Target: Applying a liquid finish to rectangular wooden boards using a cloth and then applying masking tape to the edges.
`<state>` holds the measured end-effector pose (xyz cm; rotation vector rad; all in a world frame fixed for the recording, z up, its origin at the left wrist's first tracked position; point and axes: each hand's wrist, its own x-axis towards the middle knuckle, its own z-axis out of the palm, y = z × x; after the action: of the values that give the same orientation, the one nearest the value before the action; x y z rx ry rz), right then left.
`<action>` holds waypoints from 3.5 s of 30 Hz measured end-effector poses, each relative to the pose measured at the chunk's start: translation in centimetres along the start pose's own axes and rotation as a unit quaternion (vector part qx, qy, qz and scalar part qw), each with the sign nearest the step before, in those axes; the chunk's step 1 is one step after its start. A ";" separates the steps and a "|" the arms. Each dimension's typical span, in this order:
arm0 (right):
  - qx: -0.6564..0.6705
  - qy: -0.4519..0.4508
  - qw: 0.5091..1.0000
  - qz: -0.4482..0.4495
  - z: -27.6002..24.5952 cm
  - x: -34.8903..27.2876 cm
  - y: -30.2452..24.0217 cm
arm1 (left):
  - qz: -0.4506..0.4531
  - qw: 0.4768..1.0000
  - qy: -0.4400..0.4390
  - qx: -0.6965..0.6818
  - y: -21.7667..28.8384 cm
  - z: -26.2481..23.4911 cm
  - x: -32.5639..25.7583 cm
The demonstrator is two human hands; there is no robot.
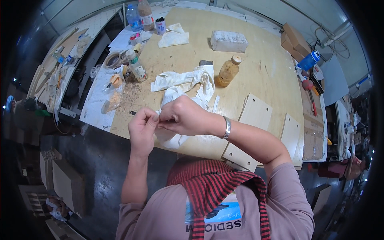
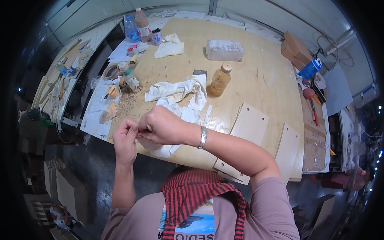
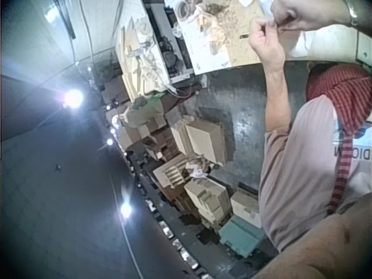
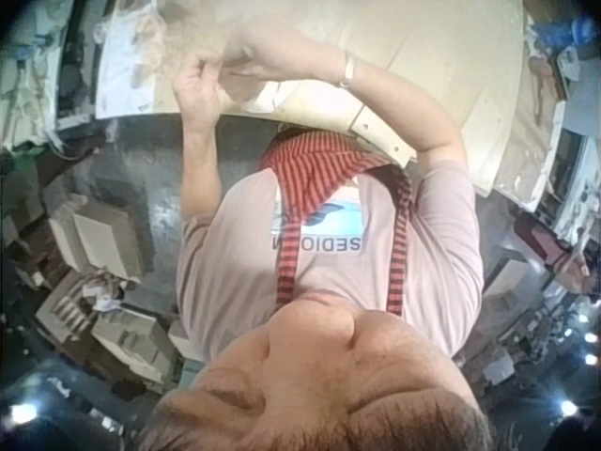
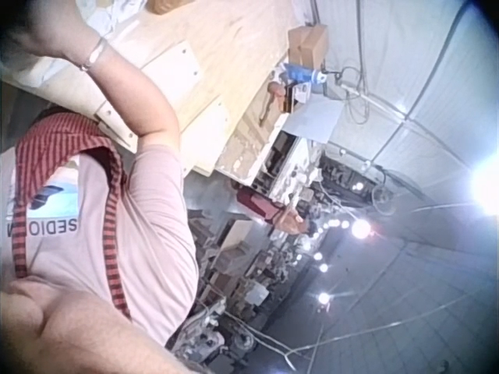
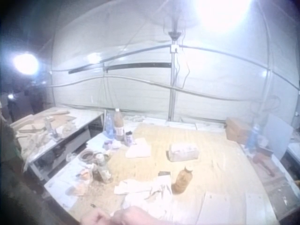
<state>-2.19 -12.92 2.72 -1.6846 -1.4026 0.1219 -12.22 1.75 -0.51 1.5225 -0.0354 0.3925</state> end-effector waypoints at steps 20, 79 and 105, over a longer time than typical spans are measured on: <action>-0.233 -0.113 0.962 -0.090 -4.0 -4.4 1.6 | 0.139 0.803 0.301 0.496 -4.9 -12.1 1.6; 0.499 0.399 0.648 0.415 2.2 -23.8 -0.9 | 0.028 0.873 -0.257 0.413 -17.1 11.7 1.5; 0.437 0.452 0.671 0.392 -0.8 -25.7 2.1 | -0.170 0.941 -0.289 -0.041 -10.2 18.5 1.5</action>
<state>-9.18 -34.35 -9.82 -1.0667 0.2407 0.3197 -3.98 -15.87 -8.81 1.4816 -0.2438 -0.3370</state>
